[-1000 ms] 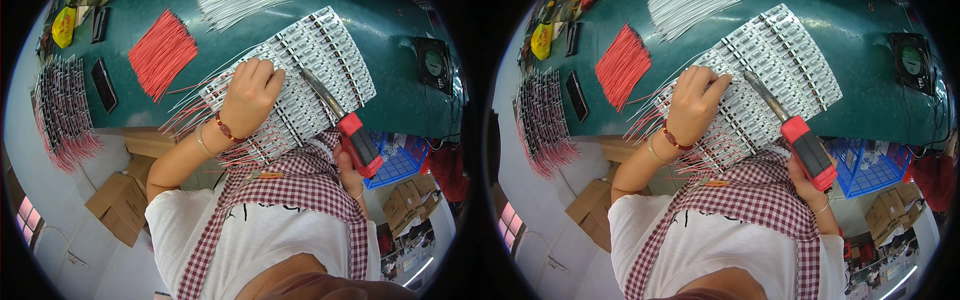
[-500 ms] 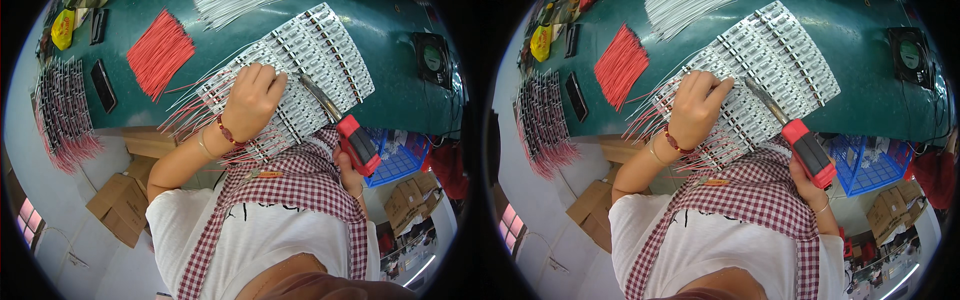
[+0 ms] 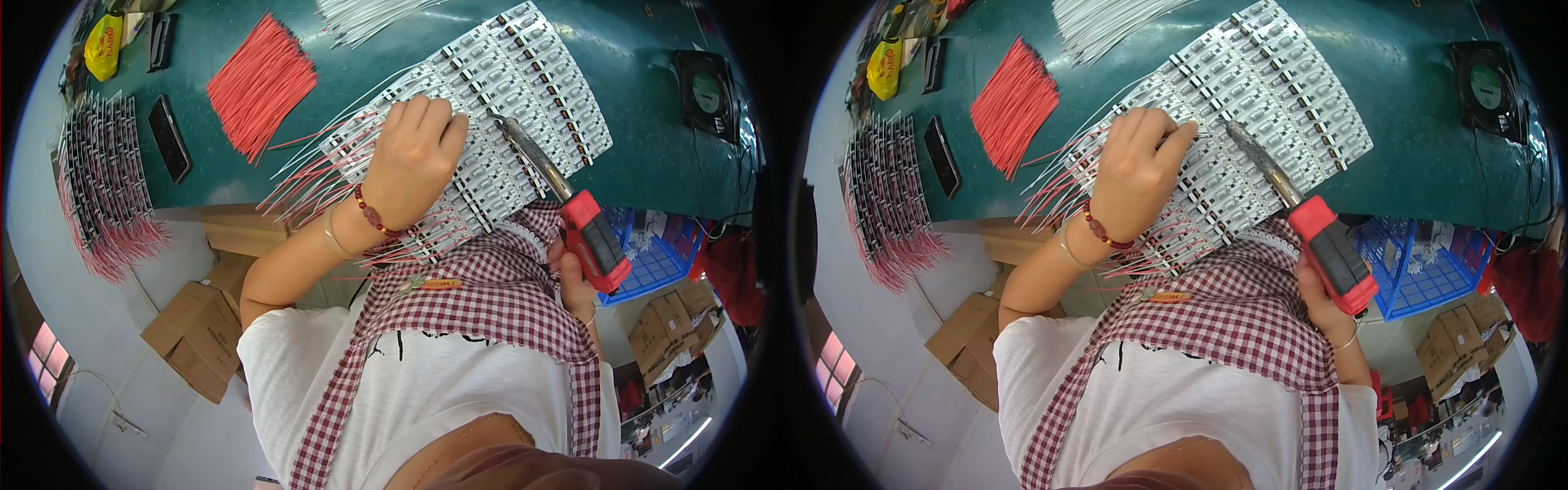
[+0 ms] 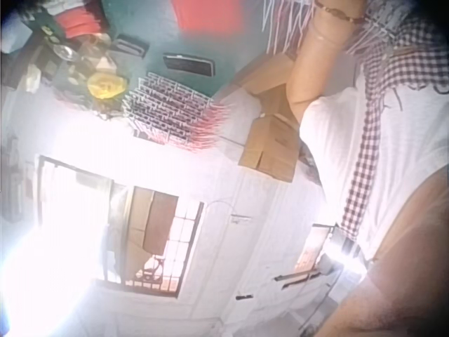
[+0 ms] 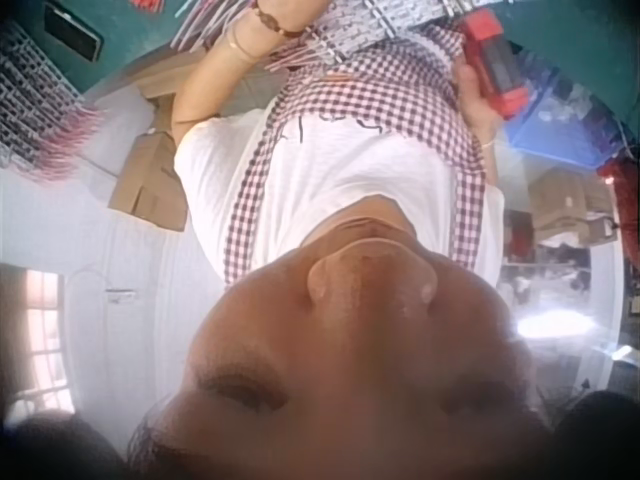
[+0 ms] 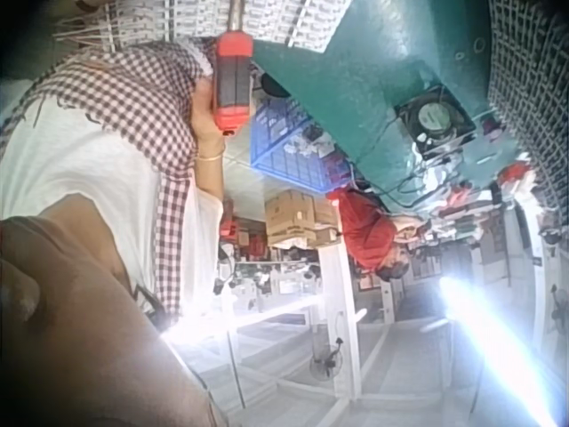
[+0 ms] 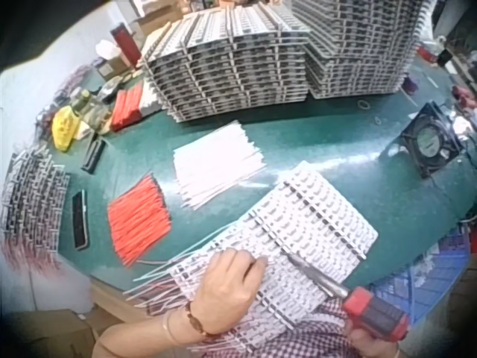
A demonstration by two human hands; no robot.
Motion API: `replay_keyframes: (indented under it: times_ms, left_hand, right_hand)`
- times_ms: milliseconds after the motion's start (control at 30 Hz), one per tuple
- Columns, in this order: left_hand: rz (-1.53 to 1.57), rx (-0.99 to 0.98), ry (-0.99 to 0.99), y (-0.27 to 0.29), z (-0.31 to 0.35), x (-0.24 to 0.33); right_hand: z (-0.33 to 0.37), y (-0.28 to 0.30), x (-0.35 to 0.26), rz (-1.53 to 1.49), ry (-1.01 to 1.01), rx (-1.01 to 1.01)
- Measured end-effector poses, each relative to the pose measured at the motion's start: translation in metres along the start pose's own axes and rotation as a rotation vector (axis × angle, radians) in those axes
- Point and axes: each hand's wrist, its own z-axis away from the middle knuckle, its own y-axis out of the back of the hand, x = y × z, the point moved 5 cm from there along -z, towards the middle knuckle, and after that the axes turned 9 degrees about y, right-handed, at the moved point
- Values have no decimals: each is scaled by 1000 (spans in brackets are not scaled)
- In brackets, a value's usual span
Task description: The person uses a soldering iron to attach red and white wires to a grid of LED modules on a green workbench. They repeatedly pick up individual wires, position them on the module contacts, and apply the soldering iron to secure the connections.
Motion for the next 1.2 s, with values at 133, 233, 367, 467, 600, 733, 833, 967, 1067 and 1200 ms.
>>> replay_keyframes:
  times_ms: [133, 233, 367, 467, 600, 733, 833, 967, 1067, 1200]
  left_hand:
    - [28, 36, -31, 4, 5, 4]
    - [90, 27, -8, 1, 8, 9]
    - [96, 28, -4, -3, 9, 7]
    - [98, 44, 0, -1, 9, 7]
    - [73, 34, -4, -5, 9, 7]
    - [54, 12, -43, -8, 10, 8]
    - [38, 31, 3, -7, 8, 10]
    - [51, 32, 3, -8, 9, 10]
    - [32, 24, 6, -9, 9, 10]
    - [5, 16, 8, -8, 7, 11]
  right_hand:
    - [3, -1, 0, -19, 21, 26]
    - [2, 1, 2, -10, 26, 23]
    - [4, 0, 5, 37, -2, 16]
    - [2, 1, 4, 65, 31, 3]
    - [-1, -2, 4, 40, 10, 28]
    - [1, -1, 7, 78, 15, 10]
    - [1, -1, 5, 87, 35, 26]
    - [4, 2, 8, 30, 41, 0]
    - [2, 1, 5, 1, 31, 19]
    - [4, -1, 9, 25, 27, 27]
